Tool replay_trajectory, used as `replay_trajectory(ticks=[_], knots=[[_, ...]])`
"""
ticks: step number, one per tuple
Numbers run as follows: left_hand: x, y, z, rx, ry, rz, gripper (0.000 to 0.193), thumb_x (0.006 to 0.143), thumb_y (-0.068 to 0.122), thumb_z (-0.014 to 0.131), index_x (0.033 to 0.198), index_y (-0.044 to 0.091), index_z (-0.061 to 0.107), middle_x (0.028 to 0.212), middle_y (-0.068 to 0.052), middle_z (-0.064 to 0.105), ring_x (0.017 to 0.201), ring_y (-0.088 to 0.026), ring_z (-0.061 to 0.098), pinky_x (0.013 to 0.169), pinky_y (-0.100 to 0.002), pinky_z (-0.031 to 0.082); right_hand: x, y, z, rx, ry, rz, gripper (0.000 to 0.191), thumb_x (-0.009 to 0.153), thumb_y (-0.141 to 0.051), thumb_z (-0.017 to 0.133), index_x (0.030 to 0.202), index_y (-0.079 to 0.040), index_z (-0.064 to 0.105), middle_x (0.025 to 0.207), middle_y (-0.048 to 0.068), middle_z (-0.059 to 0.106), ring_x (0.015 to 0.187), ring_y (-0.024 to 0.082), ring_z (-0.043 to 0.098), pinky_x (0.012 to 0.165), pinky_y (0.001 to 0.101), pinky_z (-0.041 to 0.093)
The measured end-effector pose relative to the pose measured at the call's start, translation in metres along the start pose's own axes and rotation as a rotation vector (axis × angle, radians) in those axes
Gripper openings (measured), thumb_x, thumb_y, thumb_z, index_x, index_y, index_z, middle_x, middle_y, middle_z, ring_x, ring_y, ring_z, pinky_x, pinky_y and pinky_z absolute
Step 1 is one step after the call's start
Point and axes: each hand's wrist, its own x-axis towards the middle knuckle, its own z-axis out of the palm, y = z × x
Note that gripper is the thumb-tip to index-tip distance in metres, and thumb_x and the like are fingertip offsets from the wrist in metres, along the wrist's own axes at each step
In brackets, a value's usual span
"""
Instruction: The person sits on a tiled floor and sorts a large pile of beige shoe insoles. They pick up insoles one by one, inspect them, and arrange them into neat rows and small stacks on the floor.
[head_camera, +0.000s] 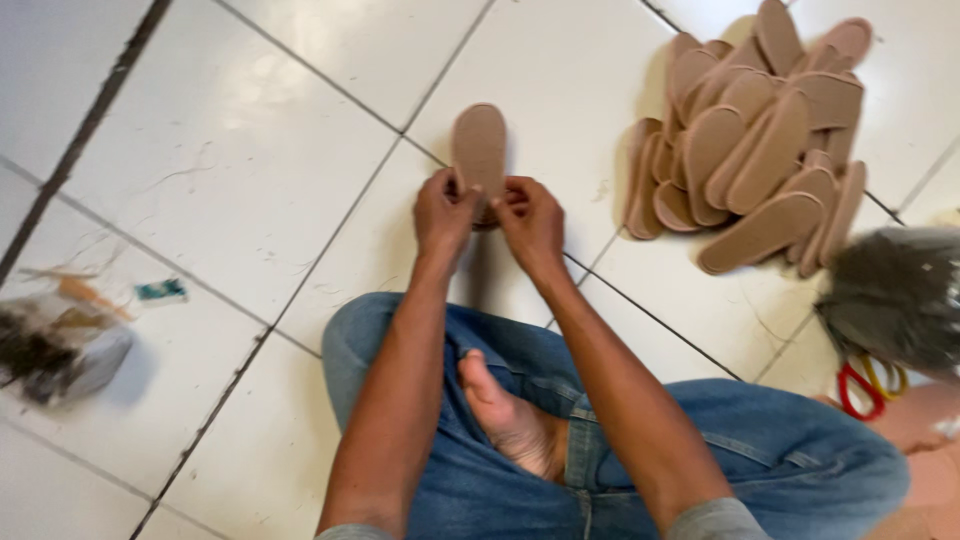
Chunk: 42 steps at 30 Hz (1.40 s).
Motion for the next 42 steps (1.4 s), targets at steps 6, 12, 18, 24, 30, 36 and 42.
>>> replay_trajectory(ticks=[6,12,18,24,30,36,42], knots=[[0.01,0.014,0.015,-0.417,-0.173,0.111,0.024,0.094,0.004,0.072,0.117,0.001,0.066,0.1,-0.005,0.072,0.088,-0.014,0.067,0.077,-0.028,0.057,-0.03,0.009,-0.067,0.019,-0.048,-0.055,0.036,0.092,-0.014,0.078,0.124,0.0,0.067,0.104,0.01,0.072,0.091,0.017,0.071,0.074,0.0289,0.06],[0.001,0.021,0.006,0.145,0.095,0.3,0.061,0.091,0.009,0.08,0.145,0.004,0.051,0.137,-0.017,0.054,0.12,-0.023,0.056,0.103,-0.038,0.051,-0.086,0.05,-0.217,-0.217,0.305,0.05,0.022,0.096,-0.022,0.08,0.105,-0.003,0.073,0.094,0.007,0.076,0.085,0.017,0.074,0.076,0.0299,0.06],[-0.015,0.019,0.012,0.433,0.156,0.596,0.103,0.077,0.018,0.093,0.159,0.001,0.032,0.156,-0.032,0.033,0.14,-0.047,0.035,0.116,-0.053,0.035,-0.086,0.098,-0.26,-0.367,0.642,0.261,0.045,0.084,-0.029,0.09,0.105,0.001,0.064,0.088,0.013,0.073,0.073,0.022,0.069,0.065,0.0341,0.054],[-0.02,0.04,0.013,0.438,0.185,0.396,0.11,0.07,0.03,0.095,0.153,0.007,0.027,0.151,-0.023,0.038,0.137,-0.044,0.038,0.111,-0.056,0.034,-0.075,0.091,-0.242,0.254,0.549,0.351,0.028,0.091,-0.015,0.081,0.106,-0.003,0.06,0.089,0.007,0.069,0.071,0.013,0.066,0.051,0.0256,0.053],[-0.02,0.058,0.012,0.436,0.203,0.389,0.096,0.078,0.016,0.085,0.155,0.007,0.028,0.144,-0.018,0.044,0.132,-0.04,0.042,0.108,-0.05,0.043,-0.091,0.059,-0.237,0.21,0.552,0.081,0.021,0.1,-0.009,0.075,0.108,-0.001,0.058,0.095,0.008,0.069,0.08,0.013,0.068,0.062,0.0239,0.055],[-0.02,0.057,0.005,0.413,0.194,0.309,0.103,0.076,0.017,0.086,0.157,0.008,0.024,0.143,-0.016,0.045,0.129,-0.038,0.045,0.106,-0.049,0.045,-0.083,0.03,-0.194,0.193,0.318,0.007,0.019,0.097,-0.008,0.074,0.11,0.0,0.062,0.093,0.007,0.069,0.08,0.011,0.067,0.063,0.0241,0.055],[-0.029,0.056,-0.017,0.281,0.052,0.281,0.105,0.084,0.029,0.081,0.157,0.0,0.011,0.151,-0.025,0.036,0.133,-0.043,0.04,0.112,-0.05,0.037,-0.05,0.019,-0.136,0.213,0.164,0.039,0.018,0.093,-0.011,0.074,0.107,-0.002,0.067,0.09,0.004,0.069,0.074,0.009,0.064,0.06,0.0243,0.054]])
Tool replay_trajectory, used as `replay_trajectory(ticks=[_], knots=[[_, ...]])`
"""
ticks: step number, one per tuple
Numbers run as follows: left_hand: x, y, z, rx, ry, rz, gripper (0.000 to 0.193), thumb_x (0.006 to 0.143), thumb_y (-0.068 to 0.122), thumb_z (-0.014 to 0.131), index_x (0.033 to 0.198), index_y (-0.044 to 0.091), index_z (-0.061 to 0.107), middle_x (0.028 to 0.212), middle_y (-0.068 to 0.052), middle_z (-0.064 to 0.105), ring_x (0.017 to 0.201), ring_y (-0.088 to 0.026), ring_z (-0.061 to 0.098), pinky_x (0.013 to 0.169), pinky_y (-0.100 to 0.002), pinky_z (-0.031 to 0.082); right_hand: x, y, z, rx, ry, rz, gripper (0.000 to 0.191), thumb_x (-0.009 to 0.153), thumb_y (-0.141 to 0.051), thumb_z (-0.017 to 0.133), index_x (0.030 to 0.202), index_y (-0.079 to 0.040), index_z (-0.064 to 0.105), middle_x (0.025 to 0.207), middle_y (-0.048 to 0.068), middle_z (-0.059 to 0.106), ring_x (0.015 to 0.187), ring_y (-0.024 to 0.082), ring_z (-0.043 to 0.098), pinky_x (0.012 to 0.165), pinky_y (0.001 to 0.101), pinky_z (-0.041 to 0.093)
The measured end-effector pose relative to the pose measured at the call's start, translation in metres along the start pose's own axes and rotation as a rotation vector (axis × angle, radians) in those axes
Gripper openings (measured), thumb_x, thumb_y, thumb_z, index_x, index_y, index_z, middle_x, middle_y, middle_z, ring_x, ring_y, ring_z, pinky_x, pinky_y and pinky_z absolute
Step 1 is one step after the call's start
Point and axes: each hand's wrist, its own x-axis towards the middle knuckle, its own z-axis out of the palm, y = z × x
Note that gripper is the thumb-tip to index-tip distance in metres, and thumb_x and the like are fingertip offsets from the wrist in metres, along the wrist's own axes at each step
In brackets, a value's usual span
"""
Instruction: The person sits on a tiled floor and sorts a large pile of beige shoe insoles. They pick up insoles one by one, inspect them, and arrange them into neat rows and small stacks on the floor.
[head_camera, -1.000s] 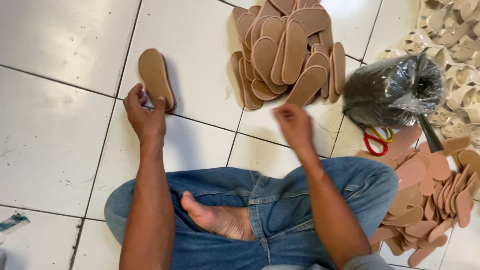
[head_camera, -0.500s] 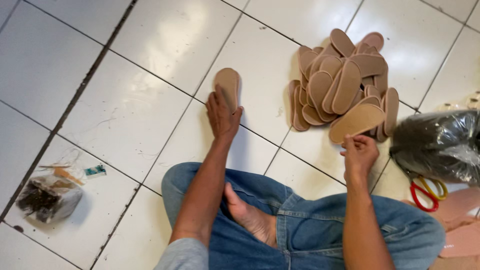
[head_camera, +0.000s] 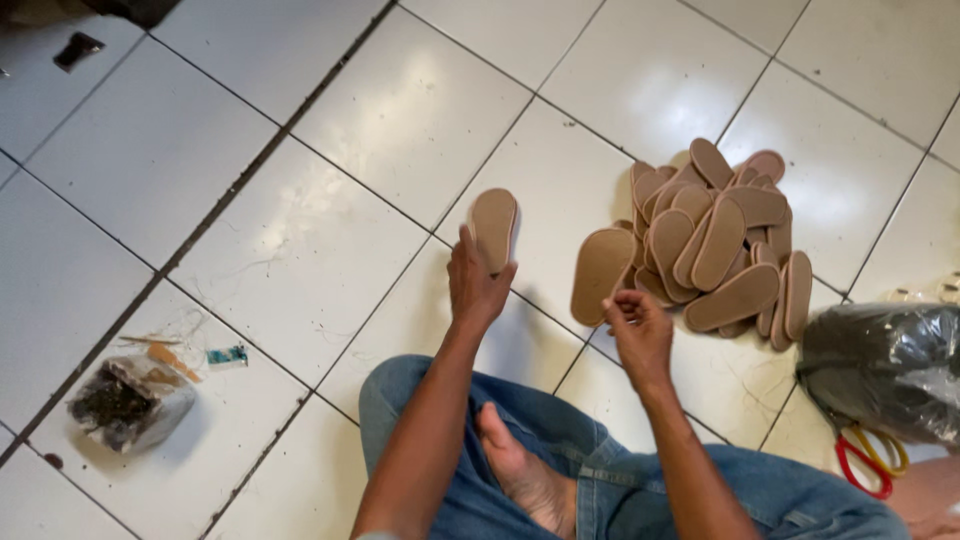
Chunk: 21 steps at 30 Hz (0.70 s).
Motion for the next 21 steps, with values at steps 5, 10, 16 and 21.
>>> replay_trajectory(ticks=[5,10,16,21], knots=[[-0.027,-0.031,-0.035,-0.159,-0.044,-0.037,0.072,0.093,0.023,0.066,0.155,0.006,0.034,0.154,-0.02,0.043,0.138,-0.035,0.046,0.113,-0.044,0.039,0.006,-0.007,0.043,0.008,-0.087,0.037,0.018,0.092,-0.014,0.074,0.105,-0.003,0.069,0.086,0.001,0.069,0.073,0.007,0.063,0.058,0.0235,0.053],[-0.01,-0.038,-0.035,-0.492,-0.031,-0.267,0.057,0.097,0.021,0.053,0.152,0.013,0.04,0.151,-0.012,0.052,0.128,-0.026,0.061,0.102,-0.038,0.052,0.007,-0.022,0.077,-0.039,-0.105,0.142,0.02,0.091,-0.016,0.074,0.105,-0.003,0.071,0.085,0.002,0.07,0.071,0.008,0.061,0.059,0.024,0.053],[0.001,-0.028,-0.029,-0.537,-0.099,-0.328,0.055,0.098,0.02,0.048,0.152,0.015,0.039,0.154,-0.01,0.049,0.129,-0.025,0.058,0.102,-0.038,0.049,0.015,-0.043,0.097,-0.054,-0.119,0.117,0.021,0.092,-0.016,0.074,0.107,-0.001,0.072,0.087,0.004,0.072,0.073,0.009,0.064,0.06,0.0252,0.054],[0.001,-0.018,-0.03,-0.499,-0.15,-0.395,0.059,0.1,0.026,0.049,0.157,0.019,0.036,0.144,-0.015,0.058,0.127,-0.028,0.06,0.103,-0.038,0.049,0.042,-0.054,0.125,-0.069,-0.161,0.119,0.03,0.09,-0.019,0.075,0.112,0.001,0.07,0.09,0.006,0.072,0.076,0.011,0.067,0.061,0.0267,0.056]])
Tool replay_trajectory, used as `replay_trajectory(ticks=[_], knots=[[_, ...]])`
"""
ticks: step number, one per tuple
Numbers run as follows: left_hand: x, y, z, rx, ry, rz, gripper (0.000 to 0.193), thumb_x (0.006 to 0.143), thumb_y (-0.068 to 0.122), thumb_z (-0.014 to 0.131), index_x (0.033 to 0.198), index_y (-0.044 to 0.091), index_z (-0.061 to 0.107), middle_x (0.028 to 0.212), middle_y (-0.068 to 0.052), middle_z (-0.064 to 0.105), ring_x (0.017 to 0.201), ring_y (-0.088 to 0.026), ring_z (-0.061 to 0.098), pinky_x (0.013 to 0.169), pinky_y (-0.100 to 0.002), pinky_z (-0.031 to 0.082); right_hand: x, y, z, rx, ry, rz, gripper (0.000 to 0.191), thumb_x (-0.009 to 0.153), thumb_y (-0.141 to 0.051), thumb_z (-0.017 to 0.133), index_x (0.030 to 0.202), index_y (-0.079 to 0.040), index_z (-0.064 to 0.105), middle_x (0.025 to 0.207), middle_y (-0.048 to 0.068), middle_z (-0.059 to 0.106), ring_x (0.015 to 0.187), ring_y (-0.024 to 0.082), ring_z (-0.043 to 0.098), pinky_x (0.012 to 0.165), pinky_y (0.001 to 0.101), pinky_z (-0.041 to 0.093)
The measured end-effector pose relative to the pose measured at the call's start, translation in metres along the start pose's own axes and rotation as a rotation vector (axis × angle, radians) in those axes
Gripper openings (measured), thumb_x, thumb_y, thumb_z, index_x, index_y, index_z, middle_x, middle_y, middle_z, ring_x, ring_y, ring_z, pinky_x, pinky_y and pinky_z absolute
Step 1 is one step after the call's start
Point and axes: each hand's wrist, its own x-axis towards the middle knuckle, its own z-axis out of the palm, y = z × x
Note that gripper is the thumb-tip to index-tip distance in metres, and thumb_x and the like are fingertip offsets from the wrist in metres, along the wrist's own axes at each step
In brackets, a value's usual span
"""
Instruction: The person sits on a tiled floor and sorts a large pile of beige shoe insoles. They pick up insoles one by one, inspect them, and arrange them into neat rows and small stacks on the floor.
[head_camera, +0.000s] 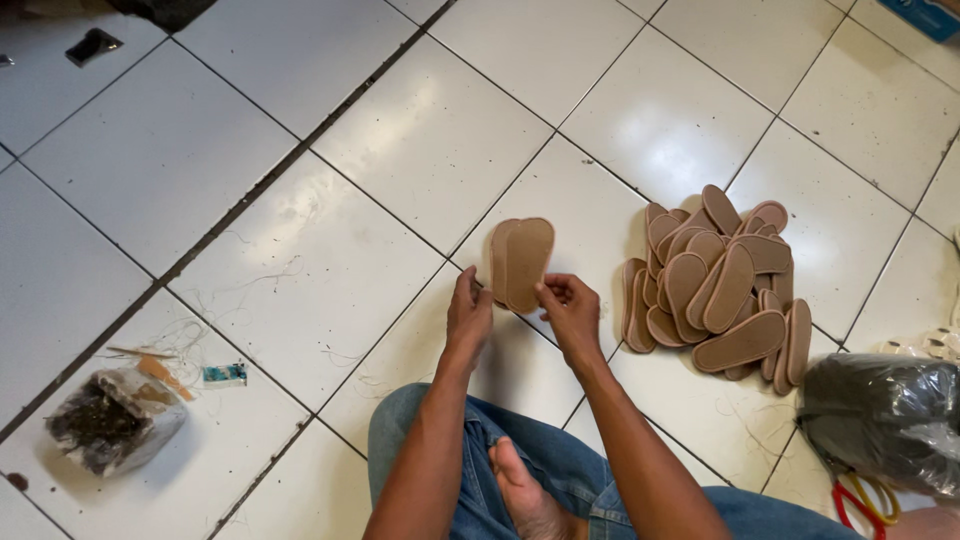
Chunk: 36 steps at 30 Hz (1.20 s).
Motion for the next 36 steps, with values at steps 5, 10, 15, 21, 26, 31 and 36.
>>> replay_trajectory(ticks=[5,10,15,21,26,31,36], knots=[[0.005,-0.001,0.009,-0.049,-0.035,-0.009,0.057,0.102,0.027,0.046,0.157,0.019,0.036,0.148,-0.013,0.055,0.13,-0.027,0.057,0.106,-0.037,0.047,0.015,0.0,0.023,-0.2,-0.014,0.024,0.043,0.09,-0.021,0.077,0.124,0.001,0.062,0.098,0.009,0.072,0.084,0.016,0.07,0.069,0.0286,0.058],[0.014,-0.01,0.018,-0.299,-0.104,0.183,0.05,0.105,0.019,0.045,0.153,0.007,0.039,0.157,-0.015,0.047,0.143,-0.026,0.047,0.115,-0.036,0.039,0.016,0.005,0.032,-0.205,0.021,-0.019,0.038,0.087,-0.011,0.073,0.123,0.001,0.066,0.106,0.011,0.074,0.089,0.017,0.073,0.076,0.0295,0.06],[0.018,-0.013,0.02,-0.349,-0.129,0.187,0.053,0.104,0.021,0.046,0.154,0.008,0.037,0.158,-0.015,0.044,0.146,-0.026,0.043,0.117,-0.037,0.037,0.025,0.01,0.032,-0.07,0.015,-0.017,0.034,0.087,-0.008,0.071,0.12,0.001,0.068,0.105,0.01,0.076,0.088,0.016,0.073,0.077,0.0297,0.061],[0.02,-0.014,0.026,-0.18,0.001,0.252,0.072,0.097,0.029,0.064,0.158,0.009,0.031,0.158,-0.015,0.039,0.144,-0.025,0.041,0.112,-0.038,0.039,0.028,0.016,0.039,-0.052,0.067,-0.226,0.039,0.091,-0.013,0.075,0.126,0.0,0.064,0.104,0.011,0.073,0.09,0.018,0.072,0.08,0.0307,0.061],[0.013,-0.016,0.029,-0.006,0.073,0.262,0.074,0.095,0.027,0.068,0.158,0.005,0.035,0.138,-0.016,0.058,0.124,-0.027,0.056,0.107,-0.039,0.044,0.004,0.016,-0.035,-0.214,0.236,-0.257,0.044,0.089,-0.019,0.077,0.128,-0.003,0.064,0.123,0.012,0.07,0.102,0.023,0.068,0.081,0.0366,0.057],[0.003,-0.013,0.028,0.004,0.127,0.289,0.073,0.098,0.027,0.068,0.159,0.005,0.033,0.151,-0.02,0.045,0.135,-0.03,0.049,0.112,-0.041,0.041,-0.009,0.007,-0.165,-0.945,0.639,-0.407,0.113,0.064,-0.042,0.095,0.152,-0.003,0.036,0.15,0.032,0.041,0.137,0.05,0.044,0.108,0.0562,0.043],[-0.011,-0.007,0.026,0.233,0.254,0.573,0.066,0.099,0.024,0.067,0.155,0.001,0.038,0.161,-0.023,0.037,0.144,-0.035,0.043,0.111,-0.045,0.043,0.005,0.018,-0.21,-1.05,0.351,-0.204,0.101,0.076,-0.035,0.087,0.154,-0.011,0.027,0.148,0.031,0.04,0.127,0.048,0.05,0.099,0.0564,0.047]])
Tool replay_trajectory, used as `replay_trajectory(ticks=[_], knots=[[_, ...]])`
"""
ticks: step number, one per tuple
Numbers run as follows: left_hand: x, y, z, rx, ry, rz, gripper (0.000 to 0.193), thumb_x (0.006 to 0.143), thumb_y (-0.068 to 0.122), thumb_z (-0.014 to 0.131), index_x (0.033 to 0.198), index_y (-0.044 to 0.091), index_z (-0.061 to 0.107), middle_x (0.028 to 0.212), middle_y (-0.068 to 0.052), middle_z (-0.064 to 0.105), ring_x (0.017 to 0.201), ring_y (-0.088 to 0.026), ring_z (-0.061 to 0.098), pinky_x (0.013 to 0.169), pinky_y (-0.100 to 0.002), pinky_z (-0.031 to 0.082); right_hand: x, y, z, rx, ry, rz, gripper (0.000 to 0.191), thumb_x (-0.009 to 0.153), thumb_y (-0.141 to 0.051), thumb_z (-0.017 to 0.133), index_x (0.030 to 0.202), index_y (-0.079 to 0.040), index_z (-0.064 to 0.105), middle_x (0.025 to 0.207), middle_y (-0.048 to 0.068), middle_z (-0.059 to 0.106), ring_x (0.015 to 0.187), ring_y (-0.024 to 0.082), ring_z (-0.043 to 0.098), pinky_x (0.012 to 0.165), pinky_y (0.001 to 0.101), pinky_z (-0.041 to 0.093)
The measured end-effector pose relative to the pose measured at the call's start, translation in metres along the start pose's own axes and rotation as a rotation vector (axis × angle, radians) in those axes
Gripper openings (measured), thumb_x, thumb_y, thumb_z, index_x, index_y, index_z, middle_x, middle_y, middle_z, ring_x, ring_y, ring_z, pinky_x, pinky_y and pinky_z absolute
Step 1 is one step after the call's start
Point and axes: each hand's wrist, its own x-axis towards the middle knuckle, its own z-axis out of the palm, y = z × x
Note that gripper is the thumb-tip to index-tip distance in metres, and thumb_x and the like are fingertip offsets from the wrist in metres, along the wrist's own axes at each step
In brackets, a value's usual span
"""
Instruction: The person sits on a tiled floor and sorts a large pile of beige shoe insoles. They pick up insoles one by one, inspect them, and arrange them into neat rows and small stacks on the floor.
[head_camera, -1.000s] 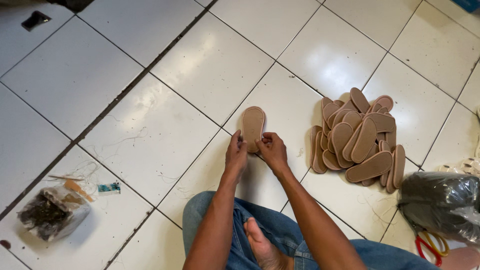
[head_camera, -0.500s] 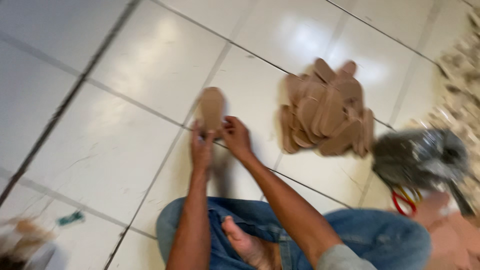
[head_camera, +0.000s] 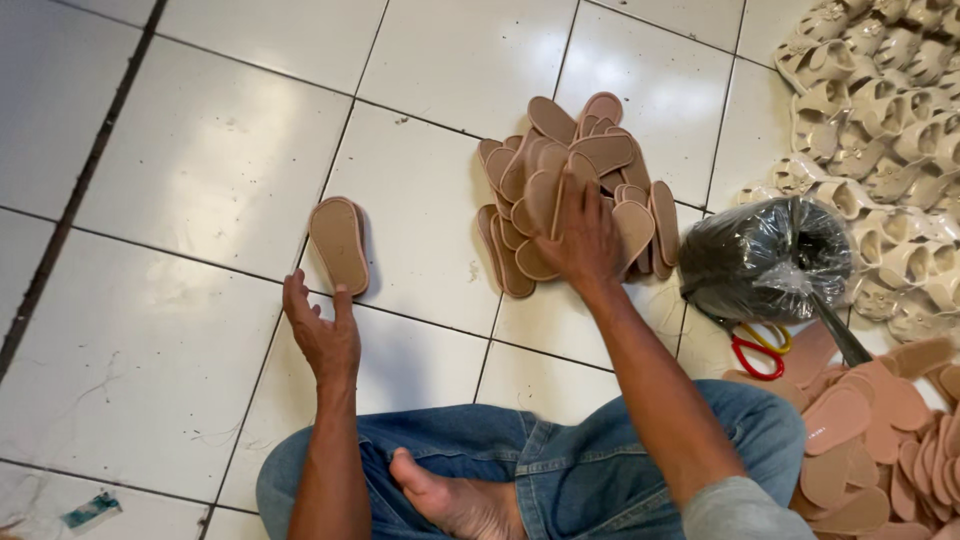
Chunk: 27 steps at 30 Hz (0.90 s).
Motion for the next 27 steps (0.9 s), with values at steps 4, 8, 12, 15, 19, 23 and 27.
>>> replay_trajectory(ticks=[4,8,12,15,19,23,27], knots=[[-0.013,0.012,0.021,0.034,-0.089,0.08,0.061,0.1,0.027,0.068,0.151,0.003,0.045,0.159,-0.019,0.044,0.146,-0.034,0.046,0.117,-0.043,0.044,0.005,0.037,-0.009,0.166,-0.029,0.179,0.086,0.086,-0.011,0.068,0.162,-0.02,0.028,0.133,0.026,0.061,0.104,0.048,0.066,0.088,0.0563,0.055],[-0.032,0.042,0.108,-0.018,-0.465,0.03,0.082,0.095,0.041,0.066,0.158,0.004,0.029,0.166,-0.022,0.024,0.154,-0.037,0.022,0.125,-0.045,0.018,-0.008,0.072,-0.034,0.305,0.026,0.207,0.078,0.089,-0.009,0.063,0.16,-0.021,0.032,0.114,0.026,0.07,0.093,0.046,0.072,0.079,0.0541,0.059],[-0.047,0.086,0.186,0.031,-0.615,0.194,0.095,0.101,0.053,0.056,0.166,0.003,0.008,0.173,-0.028,0.007,0.161,-0.04,0.006,0.127,-0.048,0.007,-0.042,0.091,-0.062,0.353,0.185,0.158,0.078,0.088,-0.006,0.063,0.16,-0.013,0.034,0.114,0.031,0.069,0.099,0.05,0.067,0.082,0.0573,0.055],[-0.07,0.109,0.21,0.027,-0.806,0.038,0.107,0.094,0.058,0.061,0.163,0.004,-0.001,0.172,-0.024,0.003,0.158,-0.037,0.003,0.121,-0.052,0.004,-0.064,0.083,-0.076,0.183,0.116,0.294,0.06,0.096,-0.017,0.068,0.151,-0.013,0.043,0.111,0.028,0.072,0.096,0.048,0.069,0.081,0.0566,0.056],[-0.102,0.126,0.189,-0.473,-0.786,-0.035,0.105,0.089,0.051,0.072,0.16,0.001,0.013,0.158,-0.029,0.03,0.145,-0.039,0.036,0.115,-0.047,0.035,-0.101,0.025,-0.078,0.217,0.077,0.112,0.067,0.089,-0.014,0.07,0.151,-0.009,0.046,0.12,0.024,0.069,0.109,0.043,0.068,0.09,0.0506,0.057],[-0.091,0.103,0.124,-1.198,-0.785,-0.526,0.069,0.094,0.029,0.072,0.149,-0.001,0.043,0.135,-0.021,0.061,0.12,-0.031,0.063,0.099,-0.044,0.055,-0.126,-0.036,-0.085,0.606,0.037,-0.42,0.08,0.076,-0.018,0.084,0.144,0.007,0.05,0.148,0.029,0.052,0.132,0.047,0.053,0.101,0.0514,0.049],[-0.085,0.07,0.052,-1.239,-0.61,-0.62,0.056,0.088,0.011,0.071,0.141,0.005,0.051,0.126,-0.011,0.066,0.115,-0.024,0.066,0.098,-0.04,0.056,-0.13,-0.082,-0.086,0.836,-0.146,-0.035,0.061,0.085,-0.021,0.08,0.138,0.001,0.058,0.129,0.015,0.064,0.112,0.027,0.068,0.088,0.0363,0.059]])
